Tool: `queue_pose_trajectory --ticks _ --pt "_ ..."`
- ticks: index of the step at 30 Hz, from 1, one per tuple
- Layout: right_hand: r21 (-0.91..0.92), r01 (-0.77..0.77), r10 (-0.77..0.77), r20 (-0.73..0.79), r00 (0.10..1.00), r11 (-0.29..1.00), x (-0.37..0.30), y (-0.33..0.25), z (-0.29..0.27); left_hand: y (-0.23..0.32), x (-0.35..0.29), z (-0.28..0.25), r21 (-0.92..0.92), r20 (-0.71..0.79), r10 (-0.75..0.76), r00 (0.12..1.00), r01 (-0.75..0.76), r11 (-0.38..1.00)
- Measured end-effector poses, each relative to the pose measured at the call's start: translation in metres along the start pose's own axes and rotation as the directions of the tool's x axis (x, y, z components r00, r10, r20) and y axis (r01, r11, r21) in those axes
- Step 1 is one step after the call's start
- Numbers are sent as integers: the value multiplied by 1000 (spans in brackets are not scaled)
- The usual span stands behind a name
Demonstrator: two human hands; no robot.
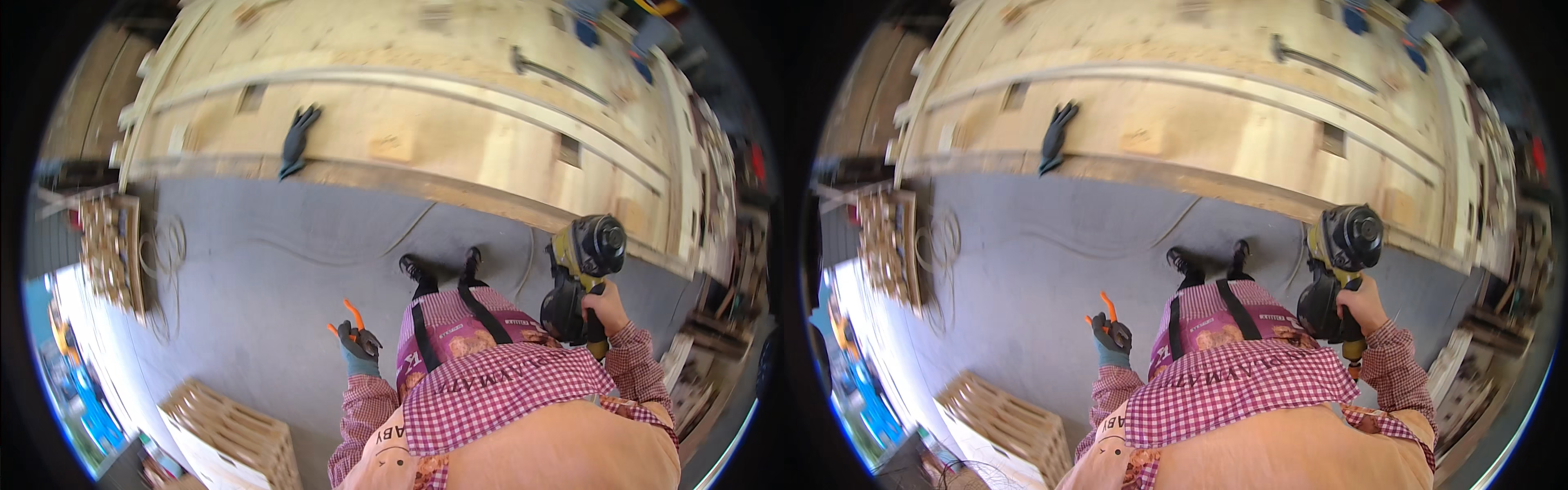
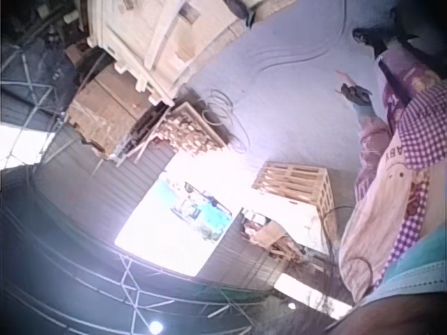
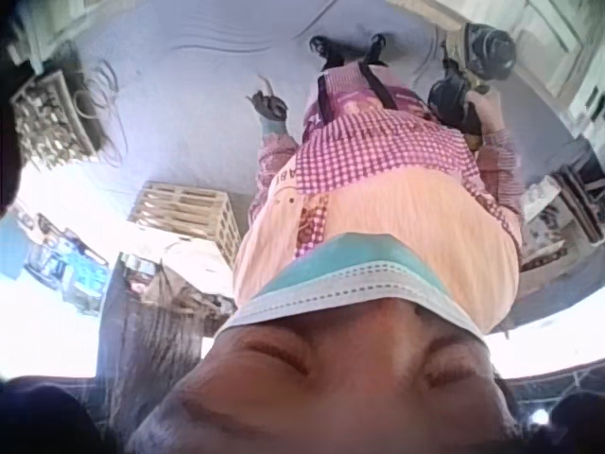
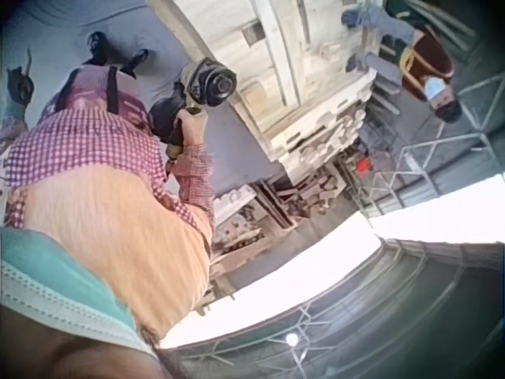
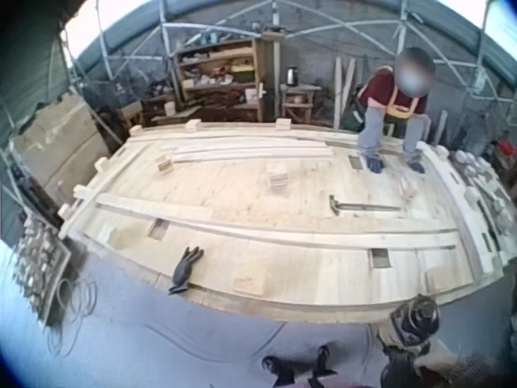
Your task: The person assembles a wooden structure by placing small wooden blocks into slots on a large wooden frame. They use a hammer to secure the blocks and a nail gun to fasten them. The person also uses pliers to adjust components and wears gloves throughout the task.
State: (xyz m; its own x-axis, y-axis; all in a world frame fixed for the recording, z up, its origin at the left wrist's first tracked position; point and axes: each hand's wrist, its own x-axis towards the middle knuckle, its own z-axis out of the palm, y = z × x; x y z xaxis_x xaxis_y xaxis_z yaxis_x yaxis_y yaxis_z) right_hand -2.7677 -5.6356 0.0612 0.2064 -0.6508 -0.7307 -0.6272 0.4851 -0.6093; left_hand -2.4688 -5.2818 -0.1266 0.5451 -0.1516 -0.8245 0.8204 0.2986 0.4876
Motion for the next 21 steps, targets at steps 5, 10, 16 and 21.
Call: queue_pose_trajectory --ticks 5,10,16,21 --pt "155 -75 104 -193 976 985 -67 97 -79 -29 -5 48 216 155 -24 988 -11 976" --pt "364 -100 219 -303 927 926 -154 199 -129 -63 -68 114 423 296 -152 943 13 906" --pt "571 -81 321 -333 887 817 -195 308 -147 -151 -106 175 604 360 -296 885 20 796" --pt "663 -156 503 -372 780 732 -224 365 -195 -250 -177 245 650 363 -417 833 93 754"
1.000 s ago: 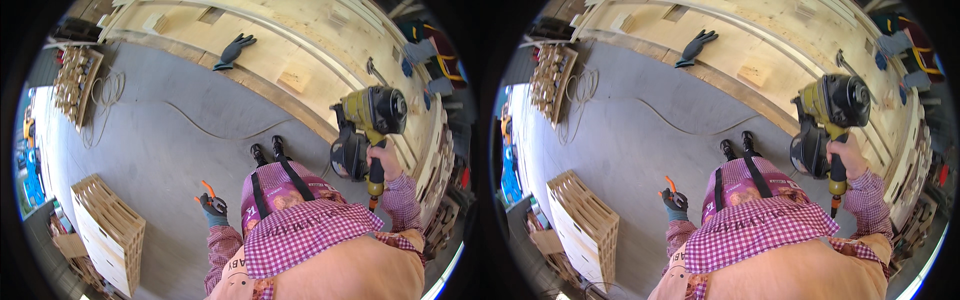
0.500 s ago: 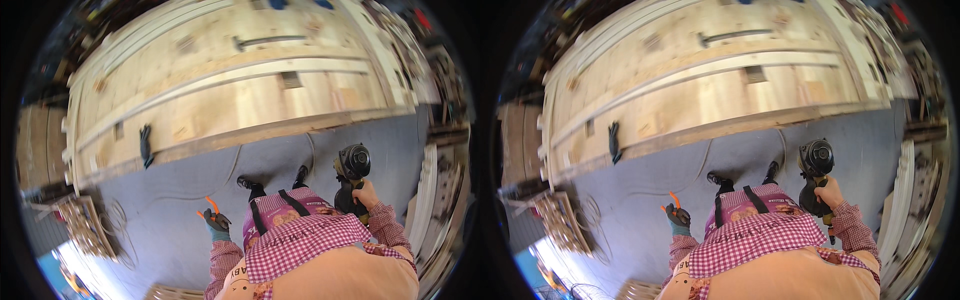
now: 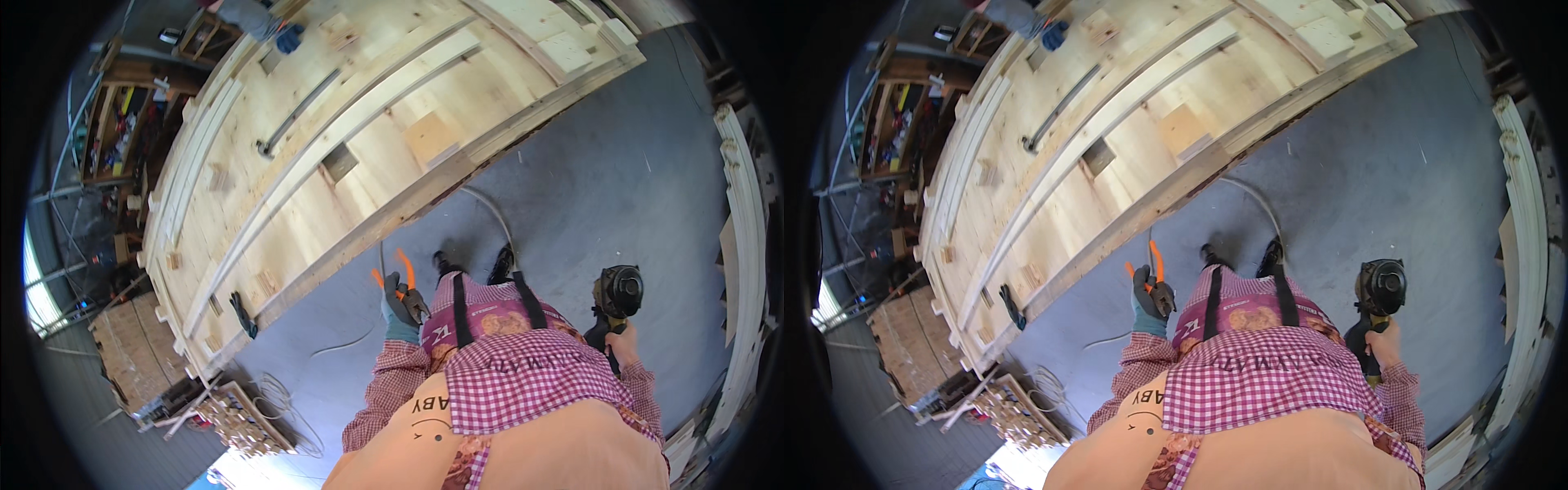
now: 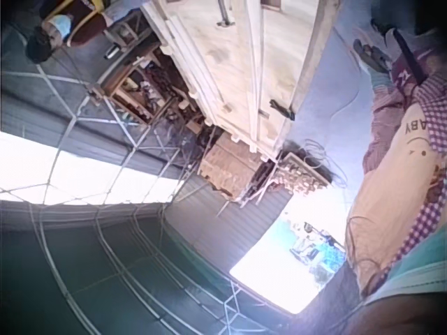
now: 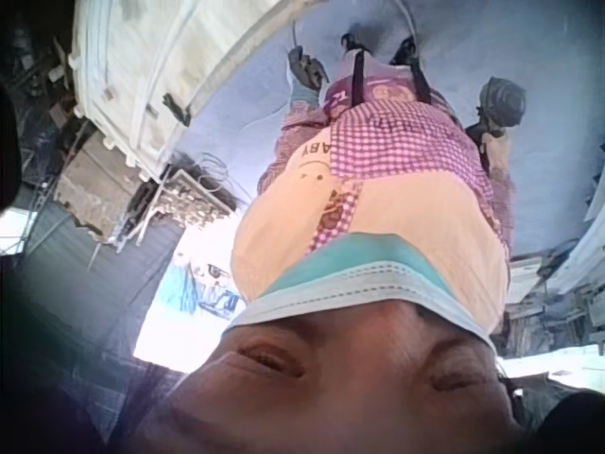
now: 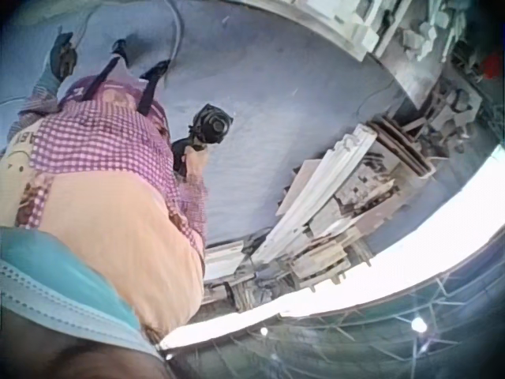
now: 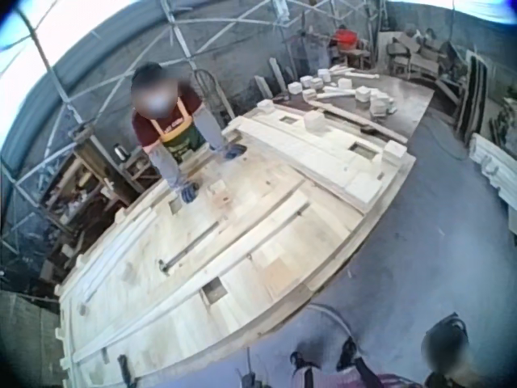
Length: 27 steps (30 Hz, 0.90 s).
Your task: The person assembles a wooden structure by placing small wooden blocks into slots on a large wooden frame. They use a hammer to secure the blocks and a nail gun to fasten them. The person also uses pliers to adjust components and wears gloves throughout the task.
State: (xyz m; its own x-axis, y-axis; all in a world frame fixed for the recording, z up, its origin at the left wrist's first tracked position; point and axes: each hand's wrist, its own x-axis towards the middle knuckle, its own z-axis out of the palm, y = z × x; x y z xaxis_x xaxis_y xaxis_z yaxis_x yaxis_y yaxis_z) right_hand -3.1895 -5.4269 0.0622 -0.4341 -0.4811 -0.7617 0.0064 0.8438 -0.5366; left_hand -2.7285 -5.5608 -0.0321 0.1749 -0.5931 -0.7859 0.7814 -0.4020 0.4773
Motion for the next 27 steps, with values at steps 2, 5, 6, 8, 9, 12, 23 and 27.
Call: queue_pose_trajectory --ticks 2,5,6,8,9,12,23,27 --pt "72 -24 25 -9 1000 997 2 13 6 16 -9 45 133 -91 129 987 -117 984" --pt "80 -37 42 -69 997 996 25 -9 -19 -2 16 95 236 -52 182 982 -165 958" --pt "83 -61 68 -78 995 995 27 -8 -24 1 9 114 268 -50 178 983 -159 950" --pt "99 -86 95 -92 991 991 23 -13 -32 0 15 135 319 -29 190 981 -171 932" --pt "111 -79 88 -81 993 991 33 -24 -38 -6 25 148 305 -1 171 985 -163 938" --pt "158 -80 88 -45 995 984 67 -52 -57 -25 52 191 273 35 135 990 -140 952" --pt "-195 199 -158 208 965 960 172 -191 -115 -53 63 286 170 -132 326 936 -302 938" --pt "-433 354 -180 393 902 829 208 -301 -130 -82 48 280 61 -300 380 875 -380 923"
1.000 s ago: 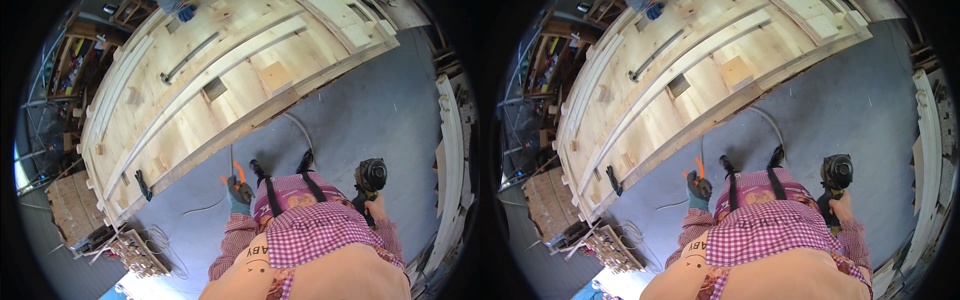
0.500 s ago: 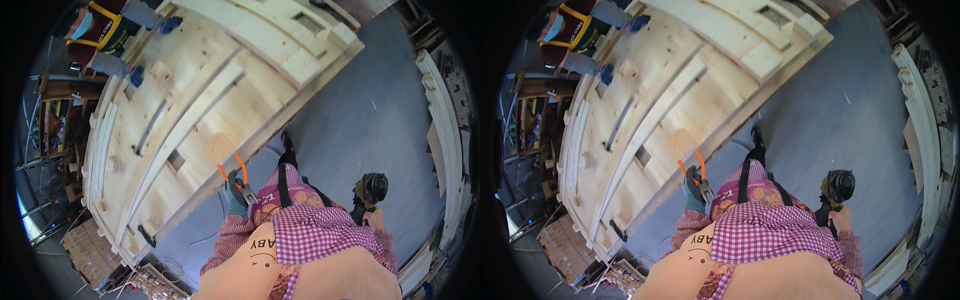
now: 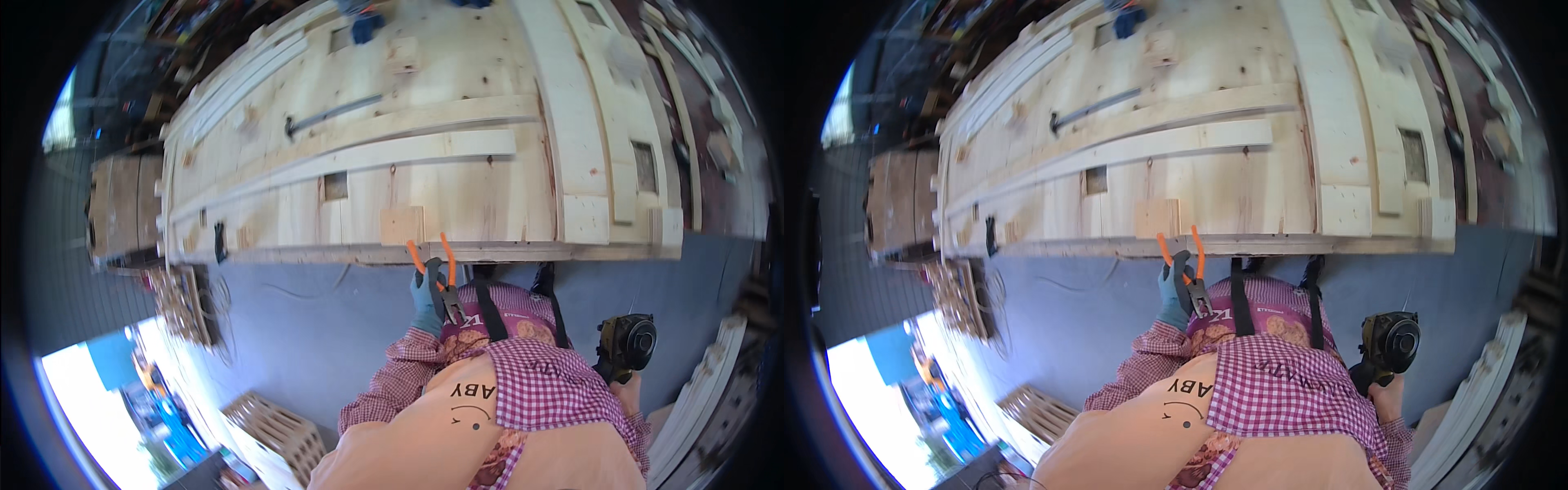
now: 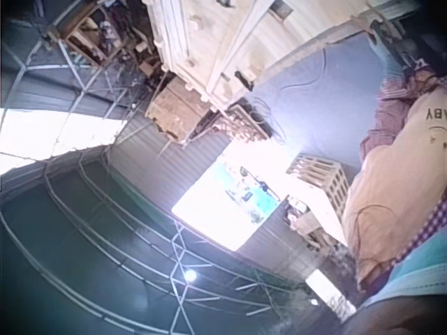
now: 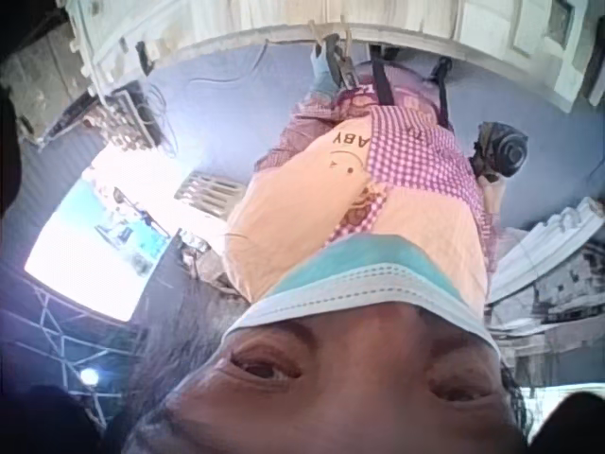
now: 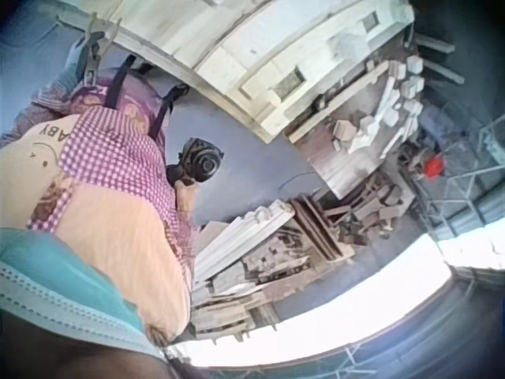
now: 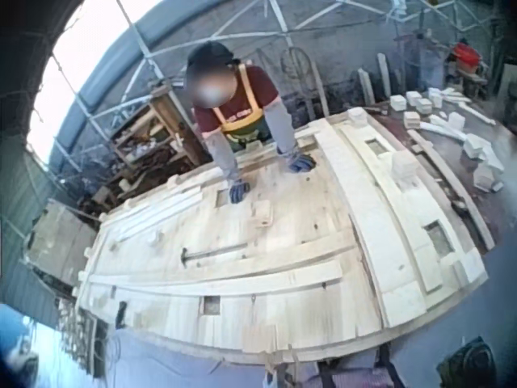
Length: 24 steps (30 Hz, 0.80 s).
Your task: The person assembles a wooden structure by placing small wooden blocks into slots on a large wooden frame. They use a hammer to secure the blocks and a nail gun to fasten them. The person also uses pliers to adjust components and wears gloves throughout the task.
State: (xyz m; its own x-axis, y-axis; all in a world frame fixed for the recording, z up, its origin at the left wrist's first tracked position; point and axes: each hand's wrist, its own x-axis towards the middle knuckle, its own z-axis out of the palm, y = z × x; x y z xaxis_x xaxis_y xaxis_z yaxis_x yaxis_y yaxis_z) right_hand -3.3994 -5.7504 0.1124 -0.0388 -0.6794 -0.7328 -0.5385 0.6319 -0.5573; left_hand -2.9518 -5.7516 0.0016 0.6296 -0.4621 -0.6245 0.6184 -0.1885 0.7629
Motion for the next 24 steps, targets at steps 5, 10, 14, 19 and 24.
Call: queue_pose_trajectory --ticks 5,10,14,19,24 --pt "-123 188 -178 93 980 974 48 -53 -50 -29 -66 -15 -259 -292 -118 949 40 965" --pt "-244 250 -170 308 936 937 79 -88 -67 -91 -106 -51 -378 -453 -154 878 -33 925" --pt "-304 276 -140 402 905 912 77 -138 -47 -123 -129 -71 -445 -545 -209 812 -69 893" --pt "-454 372 -68 557 828 810 104 -157 -24 -114 -129 -73 54 -400 147 905 -137 989" --pt "-501 397 -82 539 839 769 86 -190 37 -39 -55 -52 699 115 508 854 -433 569"
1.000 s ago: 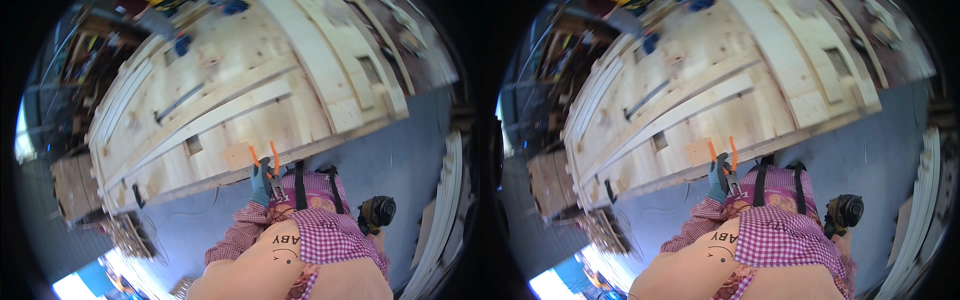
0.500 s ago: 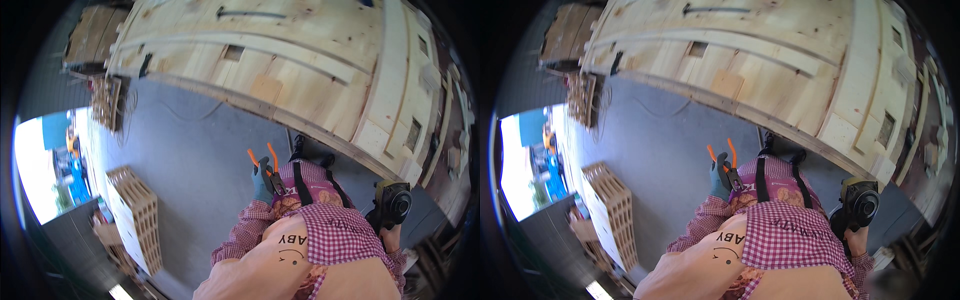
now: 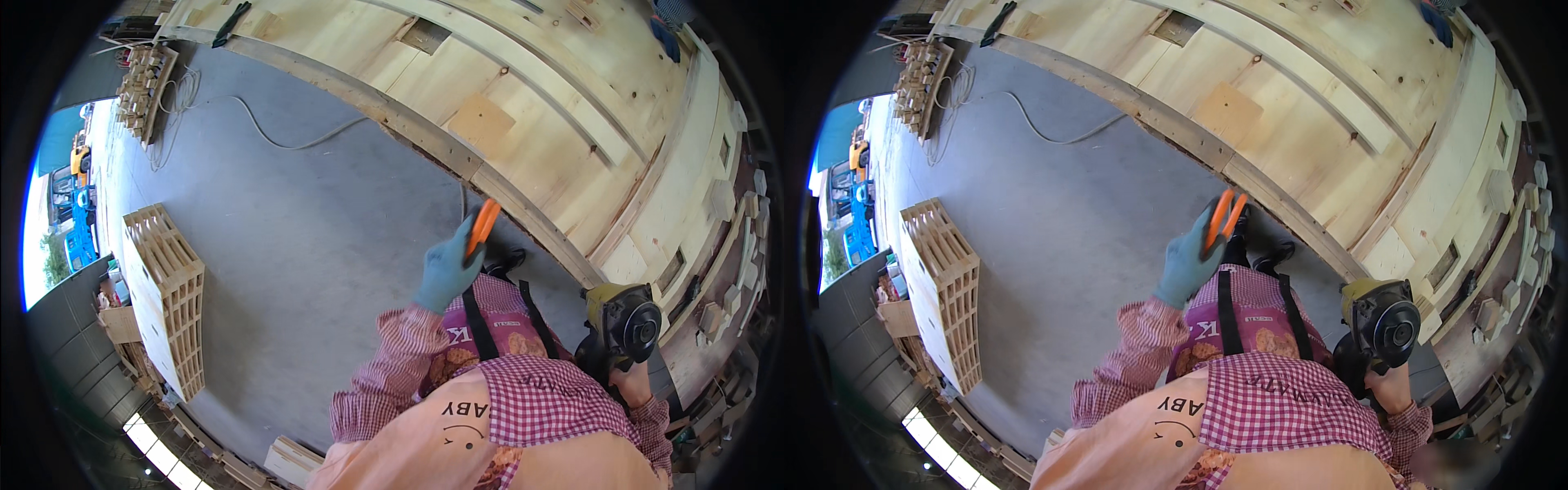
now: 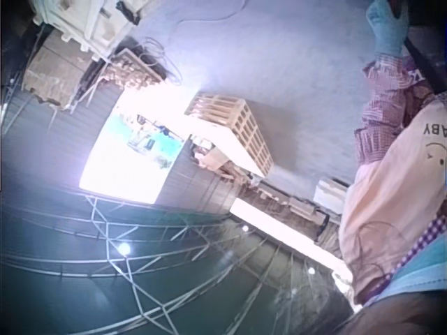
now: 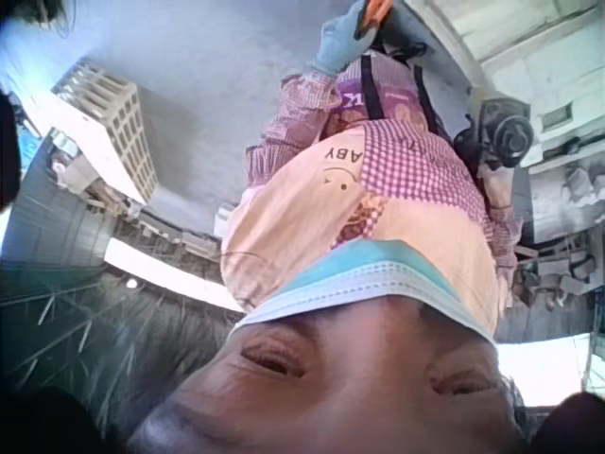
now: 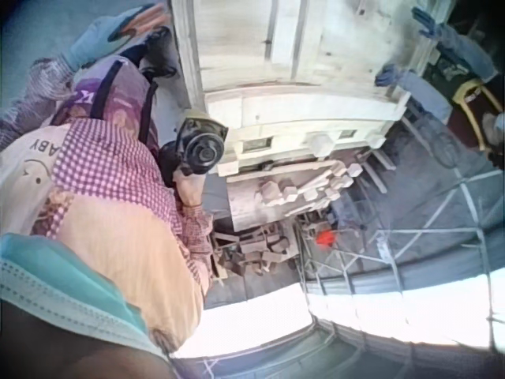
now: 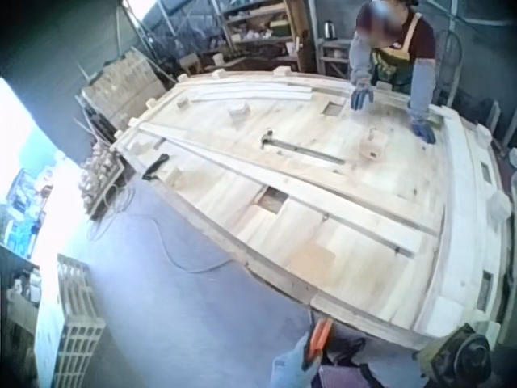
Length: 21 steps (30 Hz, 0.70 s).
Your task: The person assembles a wooden structure by placing small wooden blocks into slots on a large wooden frame. They use a hammer to secure the blocks and a nail gun to fasten them. The person also uses pliers to adjust components and wears gloves throughout the task.
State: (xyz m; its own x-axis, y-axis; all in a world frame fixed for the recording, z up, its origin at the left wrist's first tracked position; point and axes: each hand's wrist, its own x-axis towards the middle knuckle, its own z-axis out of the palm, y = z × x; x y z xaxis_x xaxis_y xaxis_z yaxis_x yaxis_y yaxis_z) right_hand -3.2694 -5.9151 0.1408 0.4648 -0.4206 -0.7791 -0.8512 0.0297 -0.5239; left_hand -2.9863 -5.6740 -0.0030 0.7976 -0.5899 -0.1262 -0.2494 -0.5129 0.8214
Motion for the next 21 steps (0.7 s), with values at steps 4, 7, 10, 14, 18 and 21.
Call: queue_pose_trajectory --ticks 4,7,10,14,18,21 --pt "-41 16 -17 -18 1000 999 -1 -10 5 7 80 0 5 42 51 998 -51 999" --pt "-6 84 -84 -78 993 996 -4 -26 18 4 120 1 -155 28 -21 999 26 988" --pt "176 44 -12 -181 983 983 -20 -16 25 -22 146 28 20 136 -139 981 137 990" --pt "186 -183 211 -143 967 965 -28 1 7 -45 132 47 -436 219 -73 973 165 885" --pt "207 -133 165 -148 975 969 -36 3 -16 -27 115 60 -230 289 -270 918 341 912" --pt "297 -121 198 -243 950 947 -53 46 -19 -22 97 101 2 410 -105 906 114 993"
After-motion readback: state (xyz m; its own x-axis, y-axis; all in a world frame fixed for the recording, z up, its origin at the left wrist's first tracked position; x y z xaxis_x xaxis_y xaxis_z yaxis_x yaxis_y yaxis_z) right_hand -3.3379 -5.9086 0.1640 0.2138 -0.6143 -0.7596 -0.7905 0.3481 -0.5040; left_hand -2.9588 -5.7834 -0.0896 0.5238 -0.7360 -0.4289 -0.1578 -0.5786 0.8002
